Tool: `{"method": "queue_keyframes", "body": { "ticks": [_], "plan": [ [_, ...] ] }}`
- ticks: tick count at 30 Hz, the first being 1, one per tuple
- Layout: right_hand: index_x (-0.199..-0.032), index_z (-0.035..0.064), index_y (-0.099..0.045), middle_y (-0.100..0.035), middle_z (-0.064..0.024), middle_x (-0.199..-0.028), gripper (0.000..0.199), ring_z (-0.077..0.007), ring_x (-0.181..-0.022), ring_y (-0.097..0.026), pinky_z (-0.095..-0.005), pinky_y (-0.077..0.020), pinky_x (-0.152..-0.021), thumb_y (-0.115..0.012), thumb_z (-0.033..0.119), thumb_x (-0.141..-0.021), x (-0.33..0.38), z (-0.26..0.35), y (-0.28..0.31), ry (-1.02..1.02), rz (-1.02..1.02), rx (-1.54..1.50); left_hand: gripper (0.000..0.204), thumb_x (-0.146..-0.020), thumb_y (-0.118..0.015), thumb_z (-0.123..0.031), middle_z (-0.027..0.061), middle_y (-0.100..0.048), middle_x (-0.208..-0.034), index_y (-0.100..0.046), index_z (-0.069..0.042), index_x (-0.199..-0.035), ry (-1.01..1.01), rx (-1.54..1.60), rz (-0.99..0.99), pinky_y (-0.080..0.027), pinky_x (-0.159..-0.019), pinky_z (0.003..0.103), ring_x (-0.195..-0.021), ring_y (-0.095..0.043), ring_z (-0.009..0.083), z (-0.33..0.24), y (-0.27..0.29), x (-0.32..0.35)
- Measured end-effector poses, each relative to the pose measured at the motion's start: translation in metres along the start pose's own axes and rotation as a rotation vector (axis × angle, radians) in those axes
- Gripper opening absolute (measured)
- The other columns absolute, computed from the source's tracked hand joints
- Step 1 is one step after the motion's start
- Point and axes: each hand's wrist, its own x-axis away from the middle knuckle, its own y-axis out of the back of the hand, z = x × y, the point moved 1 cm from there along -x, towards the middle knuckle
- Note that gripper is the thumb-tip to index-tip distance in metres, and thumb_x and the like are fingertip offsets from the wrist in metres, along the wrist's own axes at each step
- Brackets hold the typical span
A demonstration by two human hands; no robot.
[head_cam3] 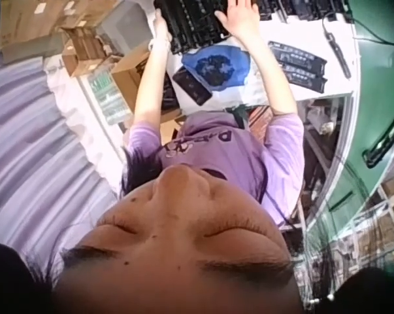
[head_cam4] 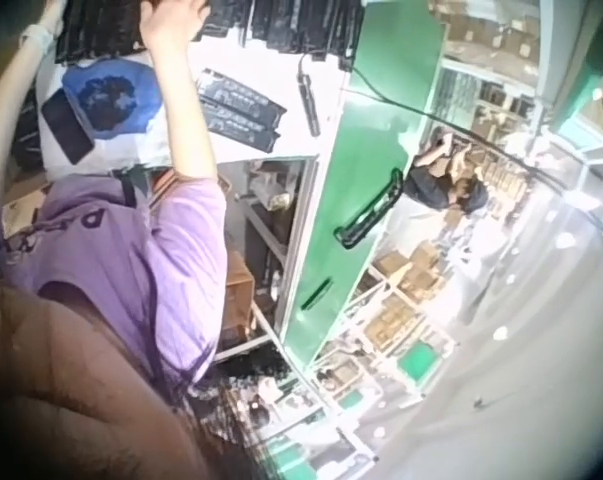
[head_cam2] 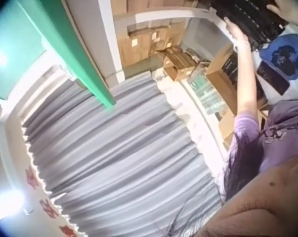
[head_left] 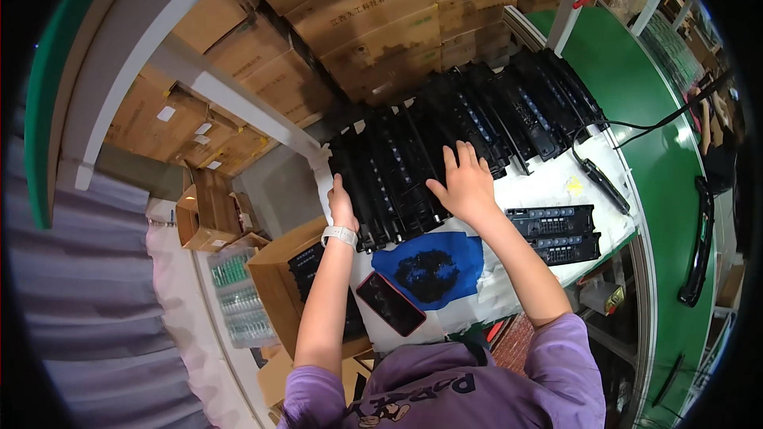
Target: Assembling toner cartridges by driving screws using an electric screwdriver and organizing the units into boxes in a factory setting.
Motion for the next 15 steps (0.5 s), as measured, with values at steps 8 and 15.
{"method": "queue_keyframes", "body": {
  "ticks": [8, 15],
  "plan": [
    [-0.126, -0.0002, -0.048, -0.039, -0.0264, -0.132, 0.062, -0.0388, -0.125, -0.038, -0.0468, -0.0361, -0.099, -0.065, 0.036, -0.079, 0.018, 0.003, 0.015, 0.037, -0.013, -0.030, 0.045, -0.089, -0.053, -0.035, 0.0146, -0.062, -0.100, -0.055, 0.007, -0.105, -0.057, 0.017, -0.111, -0.046, -0.080, 0.032, -0.090, -0.058, 0.0218, -0.015, -0.012, 0.042],
    [-0.123, 0.0005, -0.050, -0.039, -0.0274, -0.132, 0.060, -0.0406, -0.122, -0.040, -0.0471, -0.0389, -0.096, -0.068, 0.033, -0.076, 0.027, 0.014, 0.024, 0.083, -0.050, -0.107, 0.042, -0.085, -0.058, -0.031, 0.0161, -0.061, -0.095, -0.056, 0.007, -0.100, -0.226, -0.273, -0.348, -0.043, -0.080, 0.032, -0.087, -0.056, 0.0226, -0.004, 0.003, 0.037]
  ]
}}
